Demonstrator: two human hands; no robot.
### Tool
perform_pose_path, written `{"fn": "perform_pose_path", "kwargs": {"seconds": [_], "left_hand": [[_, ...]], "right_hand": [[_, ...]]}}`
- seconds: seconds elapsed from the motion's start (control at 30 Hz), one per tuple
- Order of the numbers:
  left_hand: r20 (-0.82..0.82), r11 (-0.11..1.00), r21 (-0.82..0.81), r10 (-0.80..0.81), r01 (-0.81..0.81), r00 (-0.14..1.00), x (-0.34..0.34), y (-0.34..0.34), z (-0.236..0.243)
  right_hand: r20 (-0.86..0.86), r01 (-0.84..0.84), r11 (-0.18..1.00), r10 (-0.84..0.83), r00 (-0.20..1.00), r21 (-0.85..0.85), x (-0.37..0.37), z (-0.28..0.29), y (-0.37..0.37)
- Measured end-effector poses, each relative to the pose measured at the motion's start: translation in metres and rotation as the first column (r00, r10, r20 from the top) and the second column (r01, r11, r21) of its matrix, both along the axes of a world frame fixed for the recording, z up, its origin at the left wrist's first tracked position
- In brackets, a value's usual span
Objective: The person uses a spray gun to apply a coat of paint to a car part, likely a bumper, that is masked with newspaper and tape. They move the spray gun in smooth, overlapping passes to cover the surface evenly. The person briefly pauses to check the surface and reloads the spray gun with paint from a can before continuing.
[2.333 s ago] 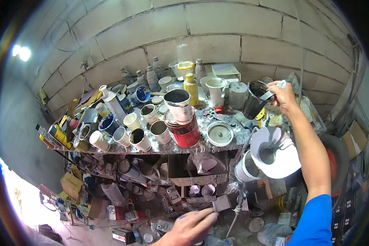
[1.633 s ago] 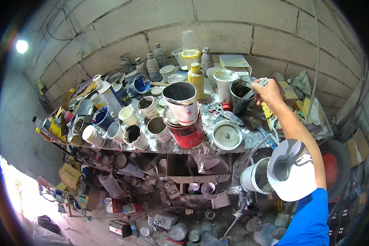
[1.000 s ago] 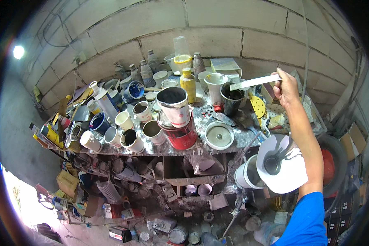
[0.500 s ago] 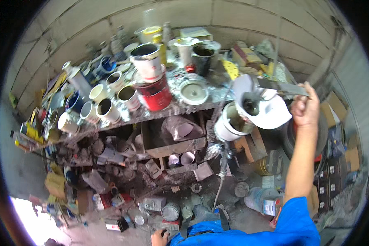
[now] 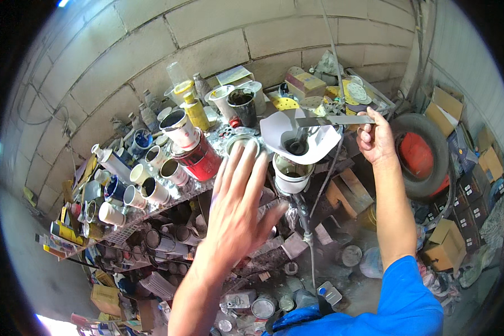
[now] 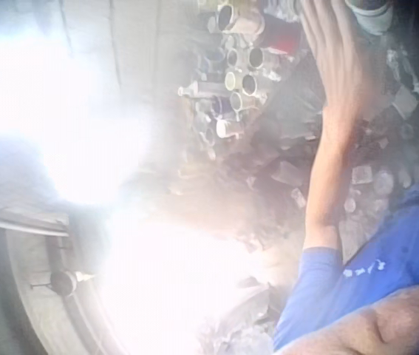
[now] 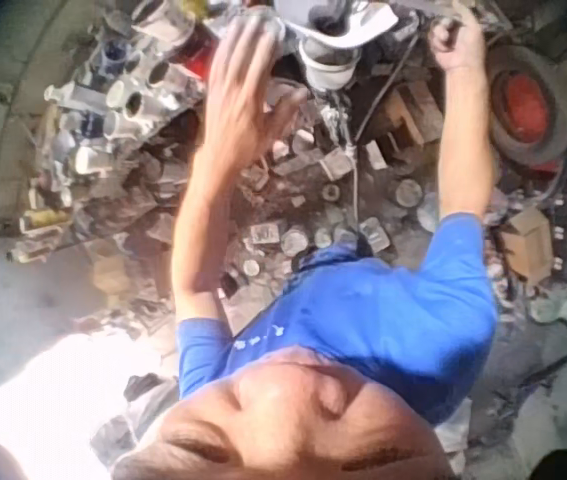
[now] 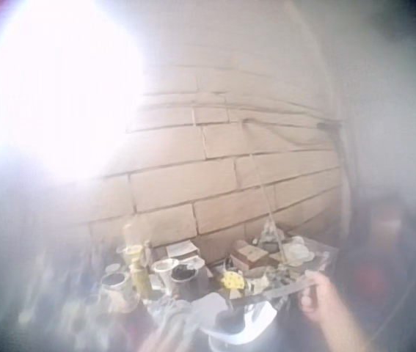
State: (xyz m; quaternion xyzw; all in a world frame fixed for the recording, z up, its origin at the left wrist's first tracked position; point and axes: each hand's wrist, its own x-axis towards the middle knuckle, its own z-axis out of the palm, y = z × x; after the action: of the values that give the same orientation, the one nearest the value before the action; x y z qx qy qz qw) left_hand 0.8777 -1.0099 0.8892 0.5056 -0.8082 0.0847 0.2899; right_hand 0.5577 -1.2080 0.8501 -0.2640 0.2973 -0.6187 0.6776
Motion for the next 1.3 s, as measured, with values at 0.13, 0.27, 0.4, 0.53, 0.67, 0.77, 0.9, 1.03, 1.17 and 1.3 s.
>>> {"fn": "perform_pose_path", "kwargs": {"seconds": [0.13, 0.27, 0.4, 0.53, 0.67, 0.77, 0.9, 1.03, 1.17, 1.3], "left_hand": [[0.19, 0.999, 0.015, -0.051, 0.049, 0.98, -0.025, -0.04, 0.029], [0.22, 0.997, 0.073, -0.047, 0.032, 0.974, -0.024, -0.045, 0.021], [0.188, 0.997, 0.042, -0.067, 0.06, 0.98, -0.023, -0.047, 0.016], [0.146, 0.998, 0.035, -0.052, 0.048, 0.988, -0.021, -0.047, 0.018], [0.148, 1.0, 0.011, -0.017, 0.016, 0.989, -0.017, -0.048, 0.013], [0.15, 1.0, -0.012, -0.017, 0.019, 0.989, -0.015, -0.049, 0.004], [0.176, 0.998, -0.061, -0.015, 0.026, 0.984, -0.012, -0.052, -0.003], [0.201, 0.993, -0.116, -0.01, 0.034, 0.98, -0.017, -0.054, -0.001], [0.199, 0.992, -0.116, -0.016, 0.04, 0.98, -0.022, -0.052, 0.004], [-0.236, 0.994, 0.105, 0.011, 0.015, 0.972, 0.013, 0.002, -0.01]], "right_hand": [[0.012, -0.014, 1.0, 0.014, 1.0, -0.017, -0.01, -0.012, -0.009], [0.018, -0.002, 1.0, 0.002, 1.0, 0.014, -0.026, -0.022, -0.017], [-0.03, 0.065, 0.995, -0.063, 0.998, 0.074, -0.041, -0.026, -0.018], [0.017, 0.07, 0.995, -0.069, 0.997, -0.064, -0.048, -0.023, -0.008], [0.031, -0.176, 0.875, 0.213, 0.976, -0.452, -0.041, -0.027, 0.002], [-0.109, -0.296, 0.751, 0.289, 0.951, -0.59, -0.033, -0.039, 0.007], [-0.122, -0.263, 0.782, 0.236, 0.964, -0.565, -0.037, -0.064, 0.013], [0.013, -0.25, 0.868, 0.283, 0.959, -0.429, -0.069, -0.091, 0.018], [0.113, -0.157, 0.96, 0.187, 0.976, -0.23, -0.12, -0.145, 0.043], [-0.119, 0.296, 0.952, -0.286, 0.951, 0.073, -0.166, -0.238, 0.134]]}}
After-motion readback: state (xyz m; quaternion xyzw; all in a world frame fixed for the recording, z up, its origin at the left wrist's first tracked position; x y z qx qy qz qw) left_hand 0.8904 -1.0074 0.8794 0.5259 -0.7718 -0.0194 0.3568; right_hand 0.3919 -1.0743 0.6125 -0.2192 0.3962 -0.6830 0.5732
